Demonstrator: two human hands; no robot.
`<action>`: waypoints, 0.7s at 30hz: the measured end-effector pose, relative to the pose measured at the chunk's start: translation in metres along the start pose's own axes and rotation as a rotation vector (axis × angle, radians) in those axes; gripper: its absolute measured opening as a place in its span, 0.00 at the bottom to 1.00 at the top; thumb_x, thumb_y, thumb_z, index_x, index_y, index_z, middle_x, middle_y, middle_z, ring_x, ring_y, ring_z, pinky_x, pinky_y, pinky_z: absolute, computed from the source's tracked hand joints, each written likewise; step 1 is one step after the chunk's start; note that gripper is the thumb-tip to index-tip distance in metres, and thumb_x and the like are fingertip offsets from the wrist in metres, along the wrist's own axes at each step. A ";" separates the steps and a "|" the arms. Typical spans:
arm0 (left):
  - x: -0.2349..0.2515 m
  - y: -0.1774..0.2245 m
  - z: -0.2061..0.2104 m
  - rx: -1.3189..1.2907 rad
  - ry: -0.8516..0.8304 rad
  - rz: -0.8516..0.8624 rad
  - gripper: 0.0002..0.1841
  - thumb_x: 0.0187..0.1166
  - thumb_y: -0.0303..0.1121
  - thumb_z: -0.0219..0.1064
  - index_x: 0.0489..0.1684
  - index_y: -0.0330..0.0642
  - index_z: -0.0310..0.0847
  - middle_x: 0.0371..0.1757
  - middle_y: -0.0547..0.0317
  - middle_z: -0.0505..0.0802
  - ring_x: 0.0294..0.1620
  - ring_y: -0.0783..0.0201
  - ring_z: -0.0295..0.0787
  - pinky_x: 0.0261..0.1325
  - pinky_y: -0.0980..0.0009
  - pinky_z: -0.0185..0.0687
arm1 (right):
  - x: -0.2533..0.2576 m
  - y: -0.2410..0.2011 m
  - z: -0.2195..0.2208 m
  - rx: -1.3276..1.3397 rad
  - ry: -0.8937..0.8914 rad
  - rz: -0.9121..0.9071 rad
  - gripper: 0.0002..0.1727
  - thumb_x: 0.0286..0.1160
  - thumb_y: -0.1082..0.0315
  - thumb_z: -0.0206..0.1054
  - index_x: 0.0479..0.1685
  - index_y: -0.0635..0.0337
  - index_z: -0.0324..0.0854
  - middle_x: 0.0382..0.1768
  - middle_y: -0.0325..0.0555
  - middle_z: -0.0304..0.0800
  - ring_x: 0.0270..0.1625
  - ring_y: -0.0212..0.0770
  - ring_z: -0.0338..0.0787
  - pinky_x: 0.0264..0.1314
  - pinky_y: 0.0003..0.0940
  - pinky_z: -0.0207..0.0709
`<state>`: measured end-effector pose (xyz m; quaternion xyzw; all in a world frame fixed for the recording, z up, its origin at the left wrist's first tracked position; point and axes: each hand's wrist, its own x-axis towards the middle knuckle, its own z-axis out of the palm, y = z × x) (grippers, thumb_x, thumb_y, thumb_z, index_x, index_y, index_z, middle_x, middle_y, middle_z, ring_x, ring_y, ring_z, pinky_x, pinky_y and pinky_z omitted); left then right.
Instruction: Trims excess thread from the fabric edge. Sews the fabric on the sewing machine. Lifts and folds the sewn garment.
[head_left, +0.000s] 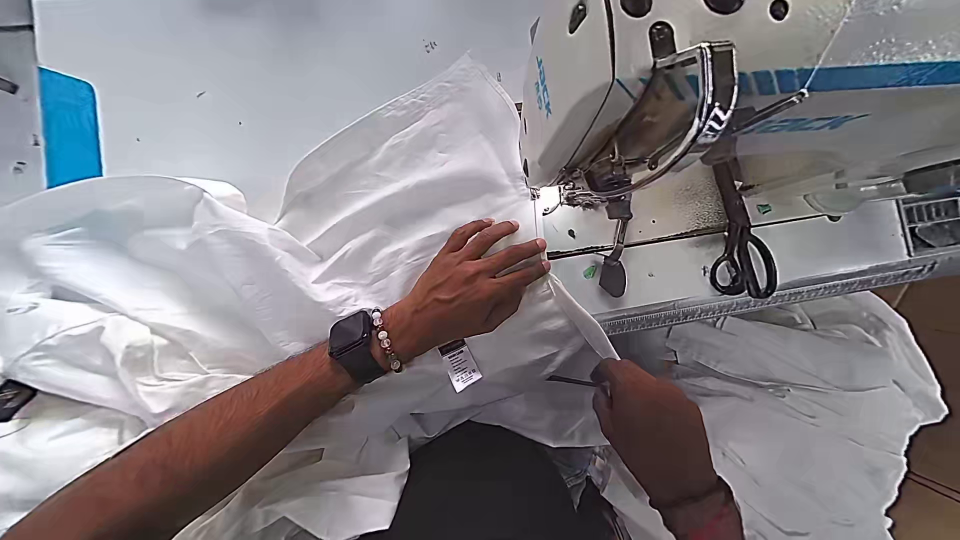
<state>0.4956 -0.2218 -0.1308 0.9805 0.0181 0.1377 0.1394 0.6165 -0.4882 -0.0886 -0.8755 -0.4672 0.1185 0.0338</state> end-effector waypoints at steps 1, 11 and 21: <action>0.000 0.000 0.000 -0.004 -0.003 0.004 0.21 0.86 0.43 0.55 0.74 0.65 0.85 0.82 0.68 0.82 0.88 0.50 0.66 0.89 0.46 0.55 | 0.009 -0.001 -0.003 0.051 -0.011 -0.035 0.07 0.63 0.61 0.69 0.32 0.52 0.91 0.27 0.44 0.87 0.26 0.47 0.89 0.22 0.49 0.78; 0.002 -0.001 0.000 0.031 0.017 -0.014 0.22 0.85 0.45 0.55 0.74 0.65 0.86 0.80 0.70 0.84 0.86 0.53 0.69 0.87 0.50 0.56 | 0.071 -0.040 0.035 0.249 0.506 -0.079 0.13 0.80 0.63 0.65 0.48 0.53 0.95 0.17 0.38 0.88 0.16 0.37 0.83 0.17 0.35 0.72; 0.005 -0.006 -0.003 -0.004 0.006 0.052 0.19 0.86 0.43 0.56 0.68 0.68 0.89 0.80 0.67 0.84 0.86 0.52 0.67 0.85 0.49 0.57 | 0.062 -0.037 0.030 0.064 0.420 -0.183 0.20 0.81 0.65 0.59 0.63 0.51 0.93 0.11 0.37 0.78 0.10 0.38 0.75 0.11 0.34 0.60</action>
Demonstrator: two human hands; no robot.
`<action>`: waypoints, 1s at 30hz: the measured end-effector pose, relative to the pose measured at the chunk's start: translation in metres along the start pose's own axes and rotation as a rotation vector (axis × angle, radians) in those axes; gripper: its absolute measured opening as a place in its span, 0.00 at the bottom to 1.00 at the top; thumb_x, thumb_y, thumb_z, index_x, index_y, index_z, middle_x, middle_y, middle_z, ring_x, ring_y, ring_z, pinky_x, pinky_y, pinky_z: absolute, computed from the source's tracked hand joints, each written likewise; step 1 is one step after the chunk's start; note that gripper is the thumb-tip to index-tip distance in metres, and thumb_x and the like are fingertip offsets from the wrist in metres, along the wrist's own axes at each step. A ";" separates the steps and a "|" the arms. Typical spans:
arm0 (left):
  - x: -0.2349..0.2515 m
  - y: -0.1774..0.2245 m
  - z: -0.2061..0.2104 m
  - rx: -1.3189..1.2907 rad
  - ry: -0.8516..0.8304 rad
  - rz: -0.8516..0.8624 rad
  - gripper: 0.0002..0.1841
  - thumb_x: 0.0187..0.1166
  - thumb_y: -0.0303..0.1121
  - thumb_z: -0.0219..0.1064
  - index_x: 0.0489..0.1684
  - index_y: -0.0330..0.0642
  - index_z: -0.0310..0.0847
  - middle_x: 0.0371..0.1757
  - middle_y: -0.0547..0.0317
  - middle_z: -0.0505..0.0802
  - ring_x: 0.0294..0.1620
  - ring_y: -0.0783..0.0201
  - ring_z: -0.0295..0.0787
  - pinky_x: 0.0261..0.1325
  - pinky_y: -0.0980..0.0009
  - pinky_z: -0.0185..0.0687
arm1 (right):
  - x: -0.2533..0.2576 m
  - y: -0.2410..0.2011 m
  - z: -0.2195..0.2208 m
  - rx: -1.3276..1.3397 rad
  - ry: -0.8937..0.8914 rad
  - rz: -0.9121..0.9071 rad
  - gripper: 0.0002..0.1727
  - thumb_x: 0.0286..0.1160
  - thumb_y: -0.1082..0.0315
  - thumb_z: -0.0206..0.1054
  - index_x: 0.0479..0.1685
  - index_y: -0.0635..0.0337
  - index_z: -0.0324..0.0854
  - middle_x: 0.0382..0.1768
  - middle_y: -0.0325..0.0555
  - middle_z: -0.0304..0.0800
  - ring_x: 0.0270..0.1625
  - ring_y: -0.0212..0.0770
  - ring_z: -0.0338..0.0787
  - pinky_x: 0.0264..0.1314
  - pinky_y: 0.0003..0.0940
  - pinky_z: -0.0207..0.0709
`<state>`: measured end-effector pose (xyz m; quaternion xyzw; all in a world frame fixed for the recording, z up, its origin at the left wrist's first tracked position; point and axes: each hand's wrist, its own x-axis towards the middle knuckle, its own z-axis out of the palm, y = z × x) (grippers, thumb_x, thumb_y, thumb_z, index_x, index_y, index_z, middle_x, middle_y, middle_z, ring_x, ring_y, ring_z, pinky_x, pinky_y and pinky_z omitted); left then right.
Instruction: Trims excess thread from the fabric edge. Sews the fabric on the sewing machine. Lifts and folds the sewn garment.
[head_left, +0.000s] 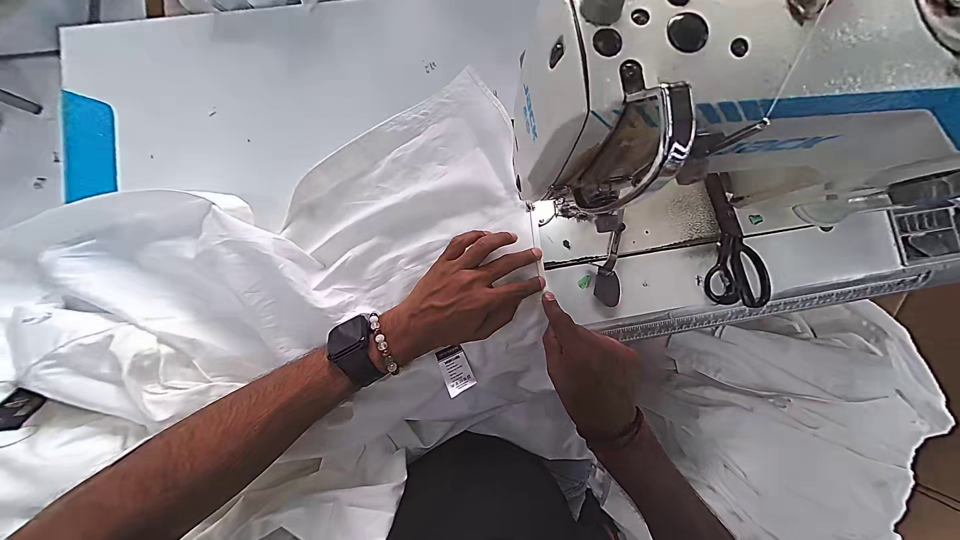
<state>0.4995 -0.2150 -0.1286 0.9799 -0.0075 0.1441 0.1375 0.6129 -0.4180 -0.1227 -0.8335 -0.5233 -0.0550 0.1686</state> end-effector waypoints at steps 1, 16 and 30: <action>0.002 -0.003 0.000 0.008 0.001 -0.003 0.19 0.86 0.44 0.56 0.69 0.69 0.88 0.80 0.67 0.84 0.86 0.52 0.67 0.85 0.48 0.57 | 0.004 0.001 0.001 -0.002 0.001 -0.002 0.20 0.81 0.65 0.59 0.64 0.51 0.93 0.11 0.37 0.78 0.10 0.38 0.75 0.11 0.34 0.61; 0.041 -0.096 -0.015 0.067 0.077 0.174 0.17 0.83 0.44 0.59 0.60 0.69 0.93 0.66 0.64 0.91 0.77 0.51 0.73 0.76 0.50 0.58 | 0.080 -0.001 0.018 -0.129 -0.031 0.037 0.22 0.84 0.59 0.56 0.71 0.41 0.88 0.10 0.38 0.76 0.11 0.43 0.77 0.12 0.39 0.61; -0.052 -0.028 -0.019 0.078 -0.156 -0.350 0.44 0.84 0.71 0.41 0.96 0.52 0.53 0.97 0.63 0.56 0.98 0.58 0.42 0.97 0.48 0.39 | 0.076 -0.009 0.024 0.194 0.067 0.294 0.13 0.84 0.57 0.63 0.55 0.54 0.83 0.25 0.40 0.85 0.21 0.43 0.83 0.19 0.44 0.73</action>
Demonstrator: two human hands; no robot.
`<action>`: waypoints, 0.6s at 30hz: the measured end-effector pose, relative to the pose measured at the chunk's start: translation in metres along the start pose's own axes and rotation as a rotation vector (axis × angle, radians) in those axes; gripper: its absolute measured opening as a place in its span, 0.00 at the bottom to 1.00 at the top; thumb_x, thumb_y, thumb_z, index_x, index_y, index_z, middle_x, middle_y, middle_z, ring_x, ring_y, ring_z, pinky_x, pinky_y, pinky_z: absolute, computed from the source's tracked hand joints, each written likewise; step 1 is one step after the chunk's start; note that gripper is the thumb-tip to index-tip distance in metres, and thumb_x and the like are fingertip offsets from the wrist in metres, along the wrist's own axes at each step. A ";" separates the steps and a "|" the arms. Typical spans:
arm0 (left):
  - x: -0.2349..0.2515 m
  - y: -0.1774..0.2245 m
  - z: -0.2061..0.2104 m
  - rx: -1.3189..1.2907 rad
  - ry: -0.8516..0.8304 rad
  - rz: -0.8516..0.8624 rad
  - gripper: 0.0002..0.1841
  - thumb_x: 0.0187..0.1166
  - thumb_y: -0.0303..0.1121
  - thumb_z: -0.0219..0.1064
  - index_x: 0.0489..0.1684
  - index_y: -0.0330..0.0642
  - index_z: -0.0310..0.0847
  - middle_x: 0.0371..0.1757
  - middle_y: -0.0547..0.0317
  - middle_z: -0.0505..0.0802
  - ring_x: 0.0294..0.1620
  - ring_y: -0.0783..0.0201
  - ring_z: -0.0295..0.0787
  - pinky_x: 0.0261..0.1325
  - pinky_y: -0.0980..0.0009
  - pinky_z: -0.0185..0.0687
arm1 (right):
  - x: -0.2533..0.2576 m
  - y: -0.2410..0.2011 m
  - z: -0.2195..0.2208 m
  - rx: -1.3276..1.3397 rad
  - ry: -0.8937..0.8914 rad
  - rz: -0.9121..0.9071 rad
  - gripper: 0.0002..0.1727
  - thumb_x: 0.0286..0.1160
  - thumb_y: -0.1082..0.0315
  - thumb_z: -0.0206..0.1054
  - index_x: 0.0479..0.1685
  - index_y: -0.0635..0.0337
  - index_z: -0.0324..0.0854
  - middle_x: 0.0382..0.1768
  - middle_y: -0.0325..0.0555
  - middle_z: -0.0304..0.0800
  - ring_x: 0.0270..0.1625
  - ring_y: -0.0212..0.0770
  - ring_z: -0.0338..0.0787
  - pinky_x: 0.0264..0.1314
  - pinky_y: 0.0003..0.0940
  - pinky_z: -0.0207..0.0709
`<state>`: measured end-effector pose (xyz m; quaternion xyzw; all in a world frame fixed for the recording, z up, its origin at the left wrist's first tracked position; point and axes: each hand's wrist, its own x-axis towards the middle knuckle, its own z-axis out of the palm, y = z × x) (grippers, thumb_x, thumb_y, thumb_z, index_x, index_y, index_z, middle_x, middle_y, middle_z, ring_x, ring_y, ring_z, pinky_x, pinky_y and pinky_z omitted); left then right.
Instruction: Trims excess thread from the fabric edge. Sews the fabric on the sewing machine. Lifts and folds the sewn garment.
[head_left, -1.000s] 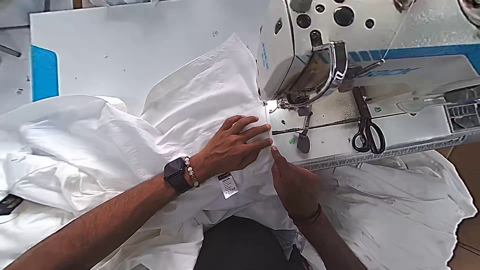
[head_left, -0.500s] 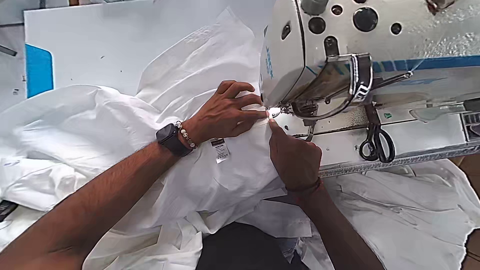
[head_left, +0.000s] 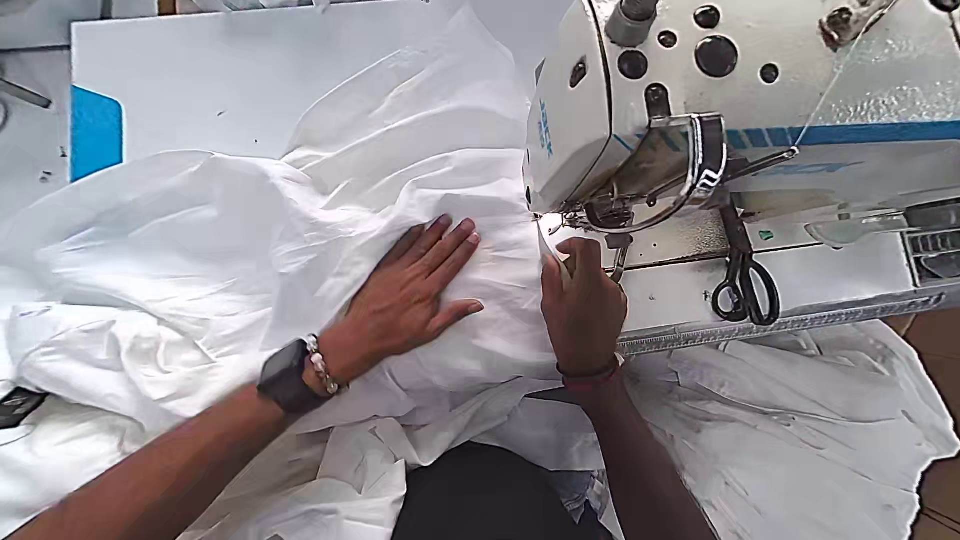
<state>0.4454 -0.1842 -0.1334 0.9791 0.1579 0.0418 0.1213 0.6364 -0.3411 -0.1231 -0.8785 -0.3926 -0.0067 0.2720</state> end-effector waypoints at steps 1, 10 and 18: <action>0.011 -0.027 -0.008 0.007 -0.013 0.112 0.43 0.84 0.70 0.41 0.94 0.54 0.57 0.96 0.65 0.60 0.97 0.58 0.46 0.96 0.51 0.43 | 0.001 -0.001 -0.004 0.045 -0.041 0.044 0.14 0.84 0.57 0.64 0.57 0.54 0.81 0.21 0.38 0.81 0.20 0.43 0.81 0.20 0.45 0.72; 0.075 0.034 -0.026 -0.300 0.152 0.077 0.16 0.85 0.37 0.55 0.52 0.44 0.90 0.67 0.61 0.91 0.80 0.59 0.78 0.83 0.60 0.71 | -0.004 -0.013 -0.002 -0.032 -0.049 0.049 0.17 0.88 0.60 0.53 0.64 0.50 0.85 0.22 0.43 0.88 0.21 0.48 0.87 0.21 0.49 0.75; 0.076 0.019 -0.004 -0.063 0.178 0.144 0.21 0.87 0.41 0.50 0.65 0.42 0.85 0.78 0.57 0.85 0.87 0.55 0.71 0.89 0.59 0.62 | -0.005 -0.018 0.007 -0.297 -0.024 -0.054 0.23 0.84 0.63 0.55 0.73 0.47 0.86 0.14 0.41 0.84 0.14 0.45 0.83 0.15 0.42 0.69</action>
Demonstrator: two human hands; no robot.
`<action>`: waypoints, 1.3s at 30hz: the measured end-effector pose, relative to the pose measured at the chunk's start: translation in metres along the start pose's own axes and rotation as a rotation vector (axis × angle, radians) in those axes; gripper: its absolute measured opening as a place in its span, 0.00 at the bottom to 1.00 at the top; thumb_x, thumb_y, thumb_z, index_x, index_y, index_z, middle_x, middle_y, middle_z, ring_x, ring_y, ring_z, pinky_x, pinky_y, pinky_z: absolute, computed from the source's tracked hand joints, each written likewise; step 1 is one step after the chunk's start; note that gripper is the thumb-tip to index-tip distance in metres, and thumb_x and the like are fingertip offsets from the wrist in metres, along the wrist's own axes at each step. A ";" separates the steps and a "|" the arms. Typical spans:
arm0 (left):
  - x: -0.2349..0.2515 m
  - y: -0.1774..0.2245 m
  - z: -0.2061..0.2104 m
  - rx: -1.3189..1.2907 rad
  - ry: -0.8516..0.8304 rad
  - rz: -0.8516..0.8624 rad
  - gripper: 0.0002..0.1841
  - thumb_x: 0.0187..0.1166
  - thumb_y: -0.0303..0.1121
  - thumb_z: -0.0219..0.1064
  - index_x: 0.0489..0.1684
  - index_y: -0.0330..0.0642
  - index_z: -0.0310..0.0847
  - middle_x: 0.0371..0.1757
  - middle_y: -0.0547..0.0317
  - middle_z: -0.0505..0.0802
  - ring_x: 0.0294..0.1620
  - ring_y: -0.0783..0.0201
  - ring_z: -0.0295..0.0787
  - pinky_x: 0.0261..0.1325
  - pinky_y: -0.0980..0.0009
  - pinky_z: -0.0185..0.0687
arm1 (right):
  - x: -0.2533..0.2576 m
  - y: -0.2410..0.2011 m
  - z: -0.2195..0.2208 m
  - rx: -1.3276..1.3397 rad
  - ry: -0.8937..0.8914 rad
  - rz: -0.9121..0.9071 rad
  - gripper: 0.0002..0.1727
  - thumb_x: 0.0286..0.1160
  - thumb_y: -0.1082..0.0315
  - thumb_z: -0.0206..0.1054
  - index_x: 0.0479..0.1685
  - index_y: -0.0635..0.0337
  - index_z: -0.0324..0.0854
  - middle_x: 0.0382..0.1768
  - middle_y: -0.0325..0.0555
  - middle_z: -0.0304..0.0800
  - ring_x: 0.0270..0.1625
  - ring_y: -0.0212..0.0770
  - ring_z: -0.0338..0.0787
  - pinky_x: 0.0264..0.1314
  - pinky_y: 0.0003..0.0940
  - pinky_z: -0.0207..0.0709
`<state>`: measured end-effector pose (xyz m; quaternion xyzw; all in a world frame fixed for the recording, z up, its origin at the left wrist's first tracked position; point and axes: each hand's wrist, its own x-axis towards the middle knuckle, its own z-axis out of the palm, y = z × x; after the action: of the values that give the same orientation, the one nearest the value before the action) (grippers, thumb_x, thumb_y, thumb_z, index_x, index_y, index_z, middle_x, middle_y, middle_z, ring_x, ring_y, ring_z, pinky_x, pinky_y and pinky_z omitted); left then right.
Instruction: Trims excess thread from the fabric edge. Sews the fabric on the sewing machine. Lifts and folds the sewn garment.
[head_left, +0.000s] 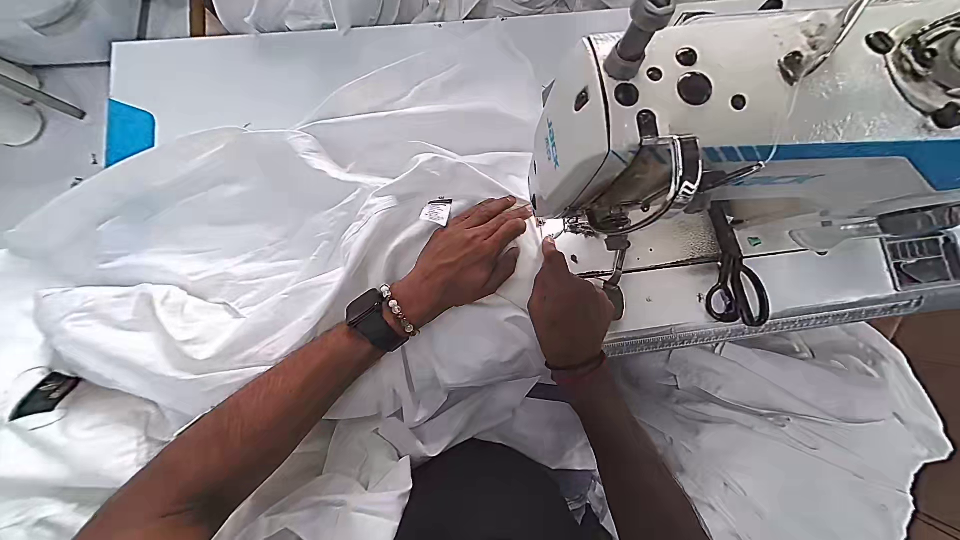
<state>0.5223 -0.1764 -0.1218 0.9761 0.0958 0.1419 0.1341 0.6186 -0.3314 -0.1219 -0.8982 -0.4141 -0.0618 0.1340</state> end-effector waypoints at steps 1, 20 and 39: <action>-0.003 0.004 0.001 0.037 -0.003 -0.024 0.22 0.88 0.42 0.49 0.67 0.42 0.84 0.81 0.55 0.82 0.89 0.54 0.68 0.92 0.56 0.57 | 0.002 -0.003 -0.001 -0.047 -0.023 0.016 0.24 0.83 0.63 0.55 0.75 0.43 0.85 0.14 0.41 0.84 0.14 0.45 0.83 0.15 0.42 0.69; -0.031 -0.017 -0.094 -0.054 -0.096 -0.213 0.18 0.79 0.47 0.69 0.61 0.51 0.90 0.67 0.62 0.92 0.75 0.55 0.82 0.79 0.48 0.70 | -0.024 0.039 -0.017 0.284 0.031 -0.109 0.19 0.82 0.49 0.63 0.59 0.45 0.93 0.60 0.43 0.92 0.62 0.48 0.88 0.62 0.51 0.81; 0.009 -0.042 -0.002 -0.087 -0.062 0.298 0.22 0.89 0.45 0.52 0.76 0.62 0.83 0.78 0.67 0.85 0.83 0.57 0.72 0.83 0.54 0.64 | -0.013 0.031 0.011 0.260 0.133 -0.363 0.21 0.80 0.67 0.59 0.64 0.38 0.91 0.70 0.26 0.89 0.74 0.37 0.82 0.73 0.43 0.70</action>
<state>0.5237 -0.1343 -0.1302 0.9766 -0.0606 0.1339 0.1567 0.6343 -0.3570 -0.1410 -0.7782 -0.5635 -0.0902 0.2622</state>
